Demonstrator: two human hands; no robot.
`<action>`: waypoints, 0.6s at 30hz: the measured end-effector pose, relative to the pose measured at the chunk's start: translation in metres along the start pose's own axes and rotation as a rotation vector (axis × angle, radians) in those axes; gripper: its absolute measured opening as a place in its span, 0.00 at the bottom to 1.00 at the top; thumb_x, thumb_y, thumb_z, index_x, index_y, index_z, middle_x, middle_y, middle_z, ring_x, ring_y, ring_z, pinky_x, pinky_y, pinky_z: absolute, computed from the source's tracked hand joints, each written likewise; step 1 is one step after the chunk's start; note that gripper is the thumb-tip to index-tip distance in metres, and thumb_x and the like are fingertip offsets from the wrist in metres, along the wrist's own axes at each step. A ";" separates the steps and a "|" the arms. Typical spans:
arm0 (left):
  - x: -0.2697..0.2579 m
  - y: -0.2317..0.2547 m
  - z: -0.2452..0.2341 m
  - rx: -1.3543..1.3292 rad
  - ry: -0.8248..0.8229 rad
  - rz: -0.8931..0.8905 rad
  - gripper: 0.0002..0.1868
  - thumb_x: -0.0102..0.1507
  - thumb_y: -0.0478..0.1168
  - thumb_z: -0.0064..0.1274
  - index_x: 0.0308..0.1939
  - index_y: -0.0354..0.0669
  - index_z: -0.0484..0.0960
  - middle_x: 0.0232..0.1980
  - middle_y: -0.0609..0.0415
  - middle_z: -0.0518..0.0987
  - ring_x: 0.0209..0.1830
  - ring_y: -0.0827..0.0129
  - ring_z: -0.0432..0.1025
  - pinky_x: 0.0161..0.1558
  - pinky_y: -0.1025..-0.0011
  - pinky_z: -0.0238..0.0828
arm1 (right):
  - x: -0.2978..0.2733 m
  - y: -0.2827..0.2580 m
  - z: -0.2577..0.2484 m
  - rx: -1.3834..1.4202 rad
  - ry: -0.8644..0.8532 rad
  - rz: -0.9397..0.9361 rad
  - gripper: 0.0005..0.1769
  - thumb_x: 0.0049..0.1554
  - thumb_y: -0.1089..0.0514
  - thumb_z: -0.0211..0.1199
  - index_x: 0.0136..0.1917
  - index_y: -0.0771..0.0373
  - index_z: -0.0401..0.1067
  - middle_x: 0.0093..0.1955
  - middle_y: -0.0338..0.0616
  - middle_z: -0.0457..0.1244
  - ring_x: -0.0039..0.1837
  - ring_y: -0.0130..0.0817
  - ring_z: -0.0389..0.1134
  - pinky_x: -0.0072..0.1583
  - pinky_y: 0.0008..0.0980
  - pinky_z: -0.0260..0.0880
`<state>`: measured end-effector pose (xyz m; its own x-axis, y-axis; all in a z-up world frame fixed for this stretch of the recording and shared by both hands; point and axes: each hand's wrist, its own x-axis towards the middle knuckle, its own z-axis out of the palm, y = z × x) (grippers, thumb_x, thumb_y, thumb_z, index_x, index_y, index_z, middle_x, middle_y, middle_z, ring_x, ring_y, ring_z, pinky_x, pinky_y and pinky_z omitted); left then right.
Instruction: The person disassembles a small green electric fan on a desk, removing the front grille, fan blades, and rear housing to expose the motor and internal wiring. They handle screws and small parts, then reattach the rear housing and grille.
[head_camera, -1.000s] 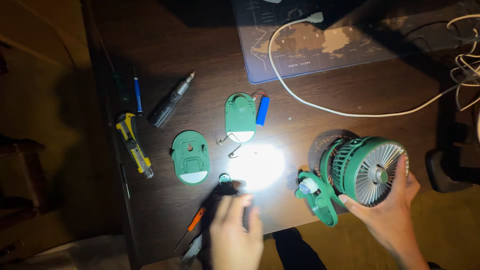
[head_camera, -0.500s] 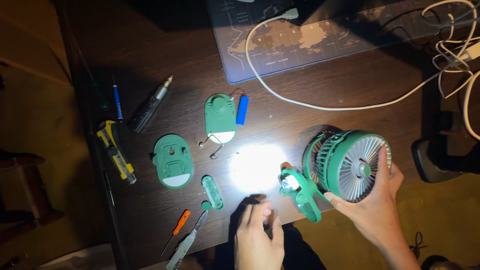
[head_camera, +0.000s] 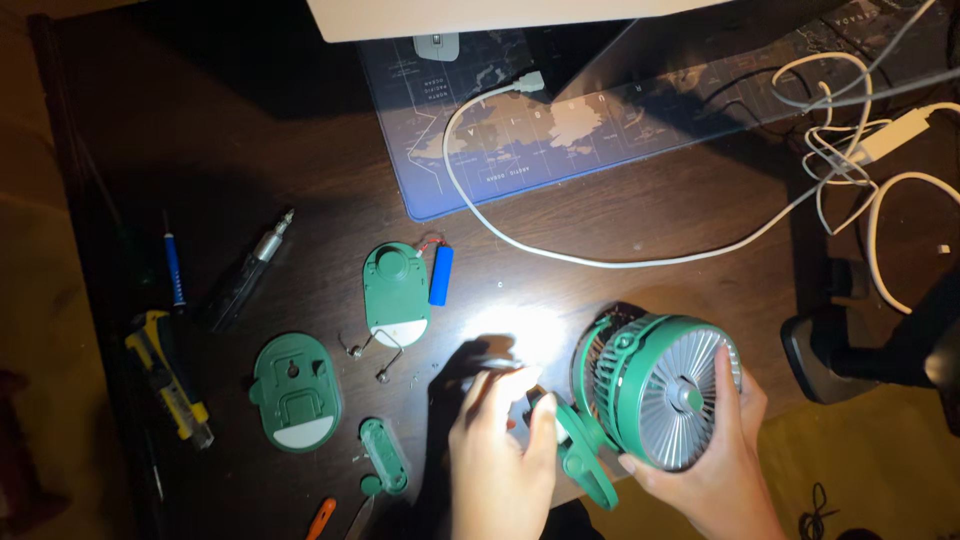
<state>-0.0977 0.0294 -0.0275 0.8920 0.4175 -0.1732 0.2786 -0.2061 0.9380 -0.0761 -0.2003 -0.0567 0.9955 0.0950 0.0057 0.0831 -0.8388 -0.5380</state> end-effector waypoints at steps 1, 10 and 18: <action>0.008 0.004 0.002 -0.011 -0.020 0.001 0.15 0.56 0.35 0.61 0.47 0.40 0.82 0.47 0.48 0.84 0.44 0.55 0.81 0.38 0.65 0.77 | 0.000 0.005 0.001 -0.020 0.020 -0.034 0.85 0.19 0.53 0.82 0.80 0.65 0.36 0.73 0.63 0.42 0.76 0.57 0.48 0.73 0.48 0.53; 0.091 -0.006 -0.012 0.350 -0.125 0.213 0.13 0.59 0.34 0.53 0.48 0.37 0.83 0.48 0.41 0.81 0.42 0.45 0.77 0.42 0.56 0.74 | -0.006 0.045 0.008 -0.016 -0.058 -0.083 0.90 0.20 0.47 0.85 0.83 0.68 0.35 0.75 0.69 0.41 0.78 0.63 0.48 0.74 0.55 0.53; 0.114 -0.028 0.013 0.617 -0.189 0.383 0.14 0.52 0.29 0.53 0.42 0.35 0.80 0.46 0.43 0.79 0.47 0.45 0.75 0.41 0.56 0.75 | -0.011 0.059 0.013 0.024 -0.087 -0.062 0.91 0.21 0.41 0.86 0.83 0.68 0.32 0.74 0.70 0.39 0.79 0.66 0.44 0.74 0.59 0.51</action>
<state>0.0010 0.0714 -0.0771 0.9971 0.0698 0.0307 0.0363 -0.7882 0.6143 -0.0832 -0.2443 -0.0996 0.9805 0.1934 -0.0333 0.1421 -0.8167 -0.5593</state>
